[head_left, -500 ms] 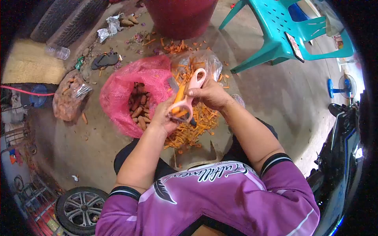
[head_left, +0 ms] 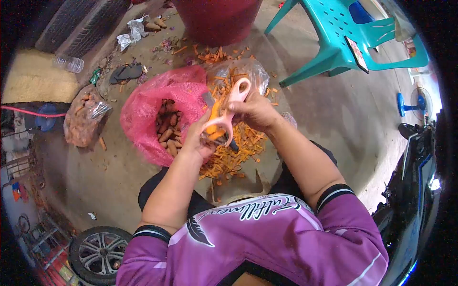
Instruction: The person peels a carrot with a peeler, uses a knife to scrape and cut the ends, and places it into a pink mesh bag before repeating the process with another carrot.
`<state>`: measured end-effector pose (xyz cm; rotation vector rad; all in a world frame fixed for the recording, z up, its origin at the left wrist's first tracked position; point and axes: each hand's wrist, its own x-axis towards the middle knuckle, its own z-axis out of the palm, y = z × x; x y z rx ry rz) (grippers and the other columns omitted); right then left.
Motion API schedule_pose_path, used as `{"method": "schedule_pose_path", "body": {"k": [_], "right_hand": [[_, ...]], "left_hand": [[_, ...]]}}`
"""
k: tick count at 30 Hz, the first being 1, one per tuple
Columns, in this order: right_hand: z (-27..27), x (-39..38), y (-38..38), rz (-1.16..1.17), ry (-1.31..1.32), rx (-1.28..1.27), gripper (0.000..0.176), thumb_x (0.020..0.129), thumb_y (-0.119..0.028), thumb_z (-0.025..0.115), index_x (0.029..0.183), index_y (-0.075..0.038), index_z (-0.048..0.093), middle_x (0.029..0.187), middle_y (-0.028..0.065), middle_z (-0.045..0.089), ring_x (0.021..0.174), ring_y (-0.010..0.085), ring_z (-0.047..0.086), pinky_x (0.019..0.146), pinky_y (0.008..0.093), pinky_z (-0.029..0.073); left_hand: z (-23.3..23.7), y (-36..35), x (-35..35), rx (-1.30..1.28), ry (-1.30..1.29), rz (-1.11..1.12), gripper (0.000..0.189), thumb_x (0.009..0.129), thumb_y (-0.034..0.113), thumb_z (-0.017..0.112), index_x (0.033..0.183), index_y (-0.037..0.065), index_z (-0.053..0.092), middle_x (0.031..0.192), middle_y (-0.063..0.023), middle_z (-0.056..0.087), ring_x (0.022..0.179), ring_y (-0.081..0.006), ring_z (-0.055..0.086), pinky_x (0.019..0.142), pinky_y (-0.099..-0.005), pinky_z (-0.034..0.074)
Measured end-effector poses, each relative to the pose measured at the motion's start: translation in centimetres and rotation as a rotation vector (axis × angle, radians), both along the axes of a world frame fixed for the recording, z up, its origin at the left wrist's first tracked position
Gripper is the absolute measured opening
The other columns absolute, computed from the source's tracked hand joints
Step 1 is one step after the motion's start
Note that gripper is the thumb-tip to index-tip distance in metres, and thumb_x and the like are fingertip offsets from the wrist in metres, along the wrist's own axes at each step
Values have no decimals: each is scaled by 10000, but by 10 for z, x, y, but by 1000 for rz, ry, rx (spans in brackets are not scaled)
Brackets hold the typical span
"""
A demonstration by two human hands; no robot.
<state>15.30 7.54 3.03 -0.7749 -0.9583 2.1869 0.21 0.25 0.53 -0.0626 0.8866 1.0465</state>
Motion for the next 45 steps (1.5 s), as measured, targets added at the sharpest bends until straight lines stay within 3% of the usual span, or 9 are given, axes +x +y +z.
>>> {"method": "schedule_pose_path", "body": {"k": [5,12,20,21,25,30,32,41,45], "right_hand": [[-12,2,5,65,-70,-26,197,692,-162,675,769,-37,544,718,59,572,616,142,560,551,266,468],[-37,36,53,-544,-485,-78,157,743,-135,612,782,0,541,678,61,562,547,149,548,504,247,457],[5,2,1,50,-117,1,251,700,-104,651,875,-43,482,751,69,558,601,150,562,501,249,465],[3,1,0,100,-121,51,261,681,-187,693,821,-32,537,718,38,580,606,124,563,520,245,459],[-18,7,11,105,-102,-46,248,689,-184,684,819,-27,543,709,50,576,593,135,564,516,252,465],[-39,27,48,-328,-265,28,132,746,-113,597,809,-14,537,736,73,572,565,156,553,493,249,464],[-30,38,53,-493,-464,-19,124,752,-123,595,787,-16,542,720,64,570,556,142,547,505,250,465],[-5,3,0,47,-83,43,195,703,-157,652,809,-34,543,723,61,579,605,148,569,525,251,469],[-27,18,28,-211,-231,-6,185,701,-167,651,770,-30,548,723,65,580,596,141,565,517,243,462]], "left_hand": [[-13,-3,0,-11,-42,-9,340,841,329,462,1044,59,493,920,-77,564,803,-198,567,686,-349,477],[3,-2,0,-2,-186,-176,352,858,348,425,1000,33,496,702,-30,490,548,-101,464,445,-186,353],[6,0,1,-53,24,-51,295,829,296,476,970,39,516,815,-85,572,686,-185,577,565,-316,495],[8,0,-2,6,-147,-98,296,826,284,470,977,32,514,827,-87,574,749,-212,586,655,-367,504],[1,0,3,-5,-83,-74,304,841,287,441,989,30,505,843,-93,571,758,-199,579,626,-333,493],[-15,0,-5,108,-569,-209,310,869,319,389,1077,96,443,777,-66,509,655,-177,534,544,-272,461],[-6,0,-4,67,-412,-192,296,874,318,382,1084,113,422,734,-51,466,609,-158,491,513,-257,453],[12,2,5,-30,8,-44,311,864,324,426,1004,53,485,758,-52,537,635,-149,564,542,-296,499],[-10,-5,-6,111,-110,-231,321,859,324,435,1016,48,483,749,-59,539,616,-153,557,532,-280,490]]}}
